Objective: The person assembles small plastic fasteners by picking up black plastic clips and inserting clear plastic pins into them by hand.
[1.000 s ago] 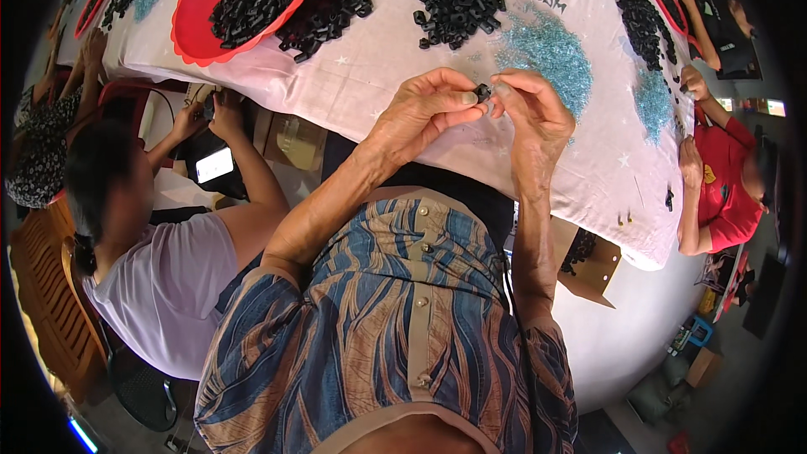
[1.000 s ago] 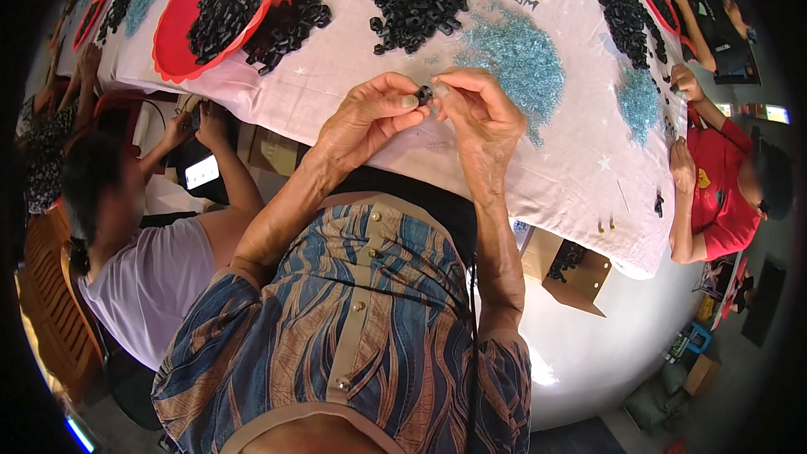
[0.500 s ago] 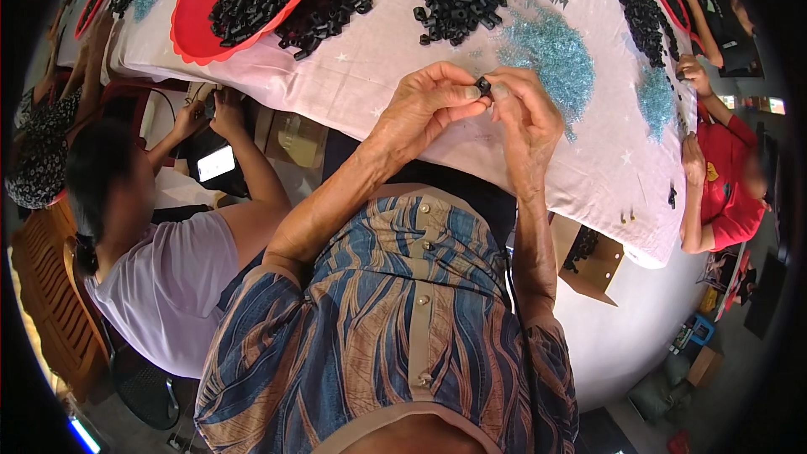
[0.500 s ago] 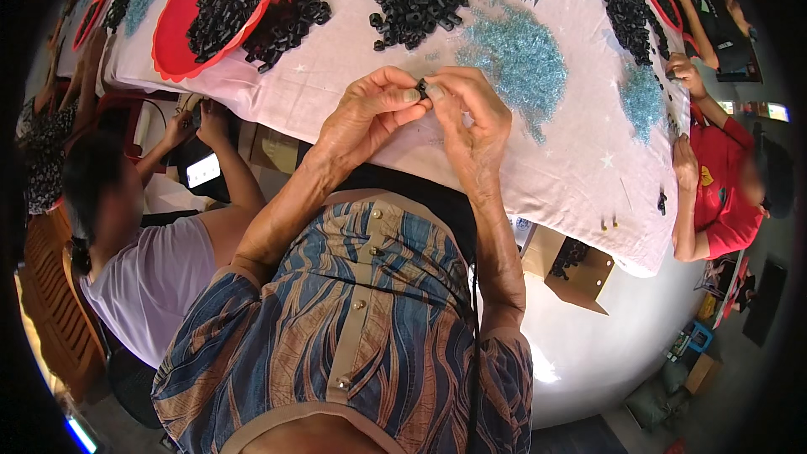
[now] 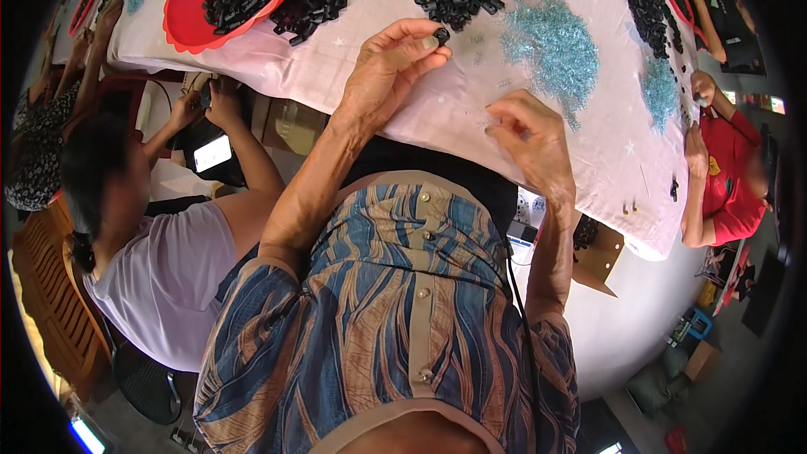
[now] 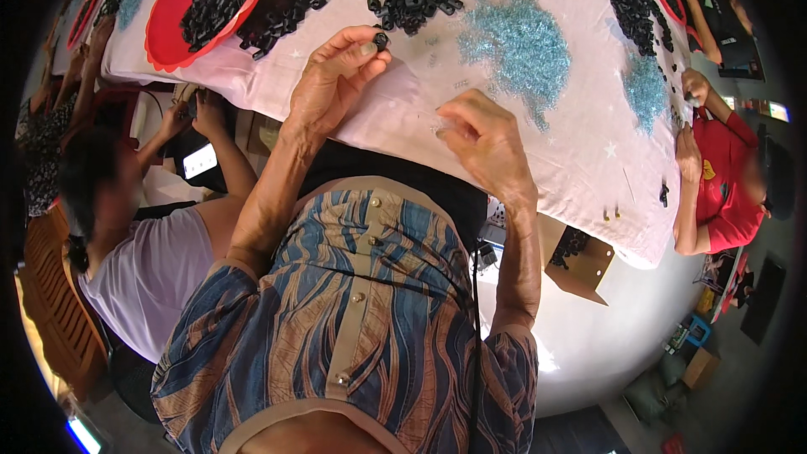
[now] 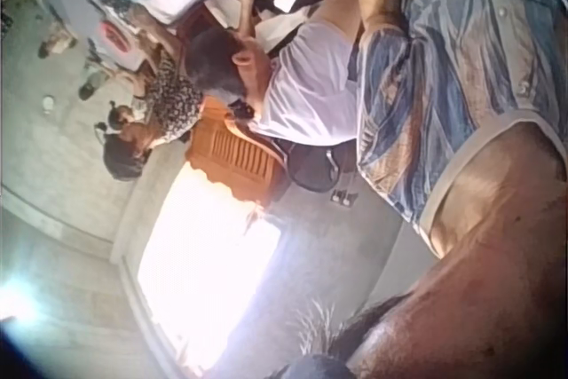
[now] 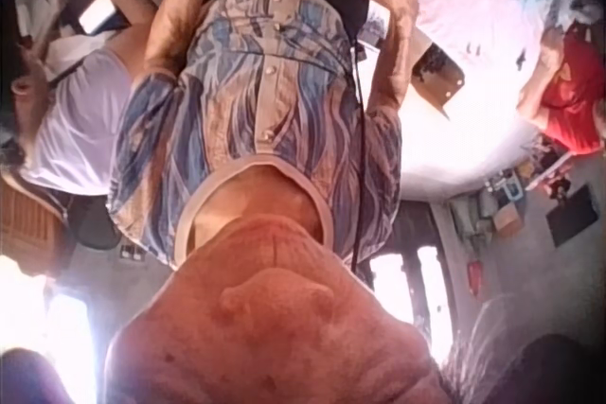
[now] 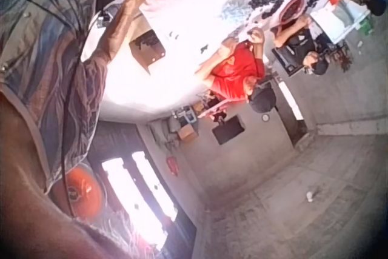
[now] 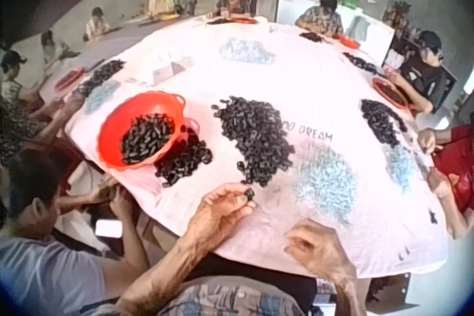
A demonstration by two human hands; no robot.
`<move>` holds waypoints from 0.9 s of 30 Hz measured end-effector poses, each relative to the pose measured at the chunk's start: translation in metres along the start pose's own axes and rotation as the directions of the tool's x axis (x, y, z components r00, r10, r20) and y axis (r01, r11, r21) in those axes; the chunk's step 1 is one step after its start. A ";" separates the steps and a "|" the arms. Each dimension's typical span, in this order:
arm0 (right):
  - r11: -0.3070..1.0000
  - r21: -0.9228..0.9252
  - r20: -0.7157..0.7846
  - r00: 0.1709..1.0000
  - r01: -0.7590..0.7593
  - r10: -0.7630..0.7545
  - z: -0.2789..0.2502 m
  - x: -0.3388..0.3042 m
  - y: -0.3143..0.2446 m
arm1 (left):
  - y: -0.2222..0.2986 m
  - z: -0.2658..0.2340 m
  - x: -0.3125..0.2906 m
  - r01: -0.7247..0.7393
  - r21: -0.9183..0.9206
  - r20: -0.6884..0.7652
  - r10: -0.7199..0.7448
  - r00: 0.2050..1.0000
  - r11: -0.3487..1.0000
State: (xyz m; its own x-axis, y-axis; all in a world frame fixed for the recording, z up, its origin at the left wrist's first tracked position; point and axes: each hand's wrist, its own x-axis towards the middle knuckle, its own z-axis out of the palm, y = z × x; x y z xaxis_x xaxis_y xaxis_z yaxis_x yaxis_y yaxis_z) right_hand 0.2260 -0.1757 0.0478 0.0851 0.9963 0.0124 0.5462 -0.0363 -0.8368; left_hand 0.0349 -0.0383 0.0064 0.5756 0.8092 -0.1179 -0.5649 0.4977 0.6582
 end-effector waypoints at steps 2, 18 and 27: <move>0.998 -0.055 0.016 1.000 0.012 -0.011 0.004 -0.003 -0.003 | 0.002 -0.002 0.000 0.018 -0.028 0.003 -0.018 1.000 0.999; 0.927 -0.340 -0.044 0.982 0.160 -0.186 0.012 0.016 -0.008 | -0.009 -0.018 -0.005 -0.045 -0.233 0.040 0.056 0.998 0.971; 0.978 -0.203 -0.049 0.997 0.054 -0.065 0.003 0.005 -0.006 | -0.008 -0.017 -0.004 -0.046 -0.269 0.061 0.065 0.996 0.962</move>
State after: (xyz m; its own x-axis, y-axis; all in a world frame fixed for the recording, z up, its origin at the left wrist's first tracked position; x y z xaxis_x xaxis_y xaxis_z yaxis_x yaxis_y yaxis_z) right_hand 0.2206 -0.1698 0.0510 0.0898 0.9915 0.0937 0.7075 0.0027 -0.7067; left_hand 0.0272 -0.0403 -0.0113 0.5726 0.8193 -0.0298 -0.7290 0.5254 0.4387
